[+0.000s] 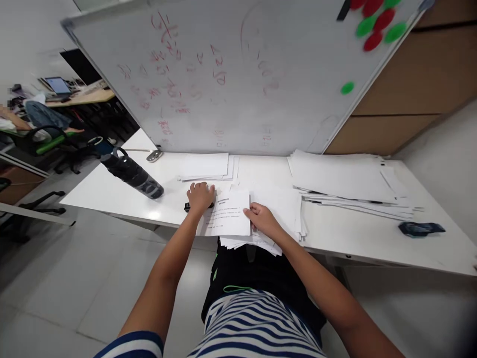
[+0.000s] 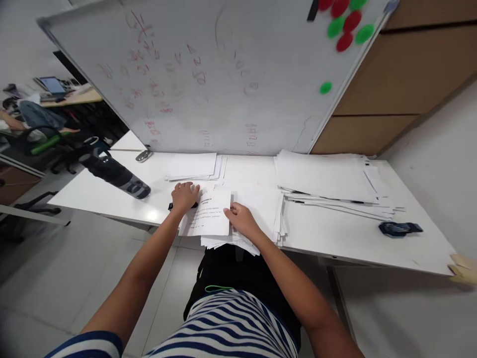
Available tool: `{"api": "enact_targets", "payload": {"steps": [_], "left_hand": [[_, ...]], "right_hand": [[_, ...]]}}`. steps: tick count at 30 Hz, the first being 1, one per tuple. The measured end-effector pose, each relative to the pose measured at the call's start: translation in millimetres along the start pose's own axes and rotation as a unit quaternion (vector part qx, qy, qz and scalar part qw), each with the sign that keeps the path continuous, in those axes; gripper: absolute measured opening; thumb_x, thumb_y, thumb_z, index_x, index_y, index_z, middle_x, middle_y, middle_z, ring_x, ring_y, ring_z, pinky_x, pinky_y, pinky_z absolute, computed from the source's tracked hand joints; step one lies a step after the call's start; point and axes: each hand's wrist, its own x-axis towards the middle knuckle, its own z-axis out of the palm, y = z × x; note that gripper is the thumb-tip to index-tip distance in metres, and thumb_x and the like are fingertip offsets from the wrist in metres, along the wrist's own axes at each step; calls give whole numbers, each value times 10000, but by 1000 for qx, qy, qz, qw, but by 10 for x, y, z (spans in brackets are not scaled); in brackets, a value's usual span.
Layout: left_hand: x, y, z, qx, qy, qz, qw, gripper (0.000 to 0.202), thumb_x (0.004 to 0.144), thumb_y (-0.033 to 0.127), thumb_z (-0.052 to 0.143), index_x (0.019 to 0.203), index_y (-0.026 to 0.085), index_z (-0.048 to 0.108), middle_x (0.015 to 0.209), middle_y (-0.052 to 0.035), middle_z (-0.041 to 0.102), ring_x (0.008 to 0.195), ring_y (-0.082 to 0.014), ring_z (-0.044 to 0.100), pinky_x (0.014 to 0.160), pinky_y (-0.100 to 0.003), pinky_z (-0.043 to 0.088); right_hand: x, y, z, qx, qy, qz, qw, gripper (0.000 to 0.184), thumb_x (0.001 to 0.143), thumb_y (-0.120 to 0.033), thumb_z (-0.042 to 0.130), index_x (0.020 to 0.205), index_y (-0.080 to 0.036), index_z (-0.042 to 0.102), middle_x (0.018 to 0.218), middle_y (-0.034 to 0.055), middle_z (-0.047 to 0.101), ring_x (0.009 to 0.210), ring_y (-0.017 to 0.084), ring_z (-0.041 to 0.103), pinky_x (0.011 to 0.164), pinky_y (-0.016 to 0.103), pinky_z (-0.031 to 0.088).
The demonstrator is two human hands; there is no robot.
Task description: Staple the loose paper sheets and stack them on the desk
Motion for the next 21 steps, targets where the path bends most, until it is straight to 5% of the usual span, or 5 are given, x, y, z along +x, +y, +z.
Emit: {"api": "enact_targets", "payload": {"steps": [4,7,10,16,21], "left_hand": [[-10,-44,-141,-149,11,-23,989,431,897,539,480,1099,196,645,1191,-154,668,1212,-354,533,987,-504,418],[-166,-152,-260,-276,141,-9,951,435,974,491,316,1098,217,631,1160,-96,678,1117,-248,597,966,-396,455],[-401,-358,-299,-243,253,10,936,410,983,448,308,1056,223,643,1102,-99,677,1098,-253,590,981,-407,436],[-641,-743,-156,-119,103,94,983,374,923,504,427,1015,229,663,1048,-104,688,1013,-284,621,899,-411,448],[-597,-848,-19,-118,126,38,984,476,929,575,367,990,193,644,995,-115,673,951,-284,612,859,-396,443]], "right_hand": [[36,-3,17,-10,1,-3,1000,285,863,-472,580,888,-192,632,689,7,654,447,124,539,412,242,407],[71,18,44,-17,14,-10,1000,243,848,-436,596,790,-200,587,601,-18,600,421,121,522,399,234,384],[91,26,68,-37,23,-14,999,223,834,-387,591,712,-216,518,523,-47,531,407,123,508,397,228,360],[80,-26,133,-103,78,-27,991,194,860,-340,499,714,-213,512,568,-31,540,485,136,509,464,234,353],[-152,-325,164,-199,137,-69,968,231,856,-275,522,644,-215,454,570,-34,459,553,134,431,531,236,279]]}}
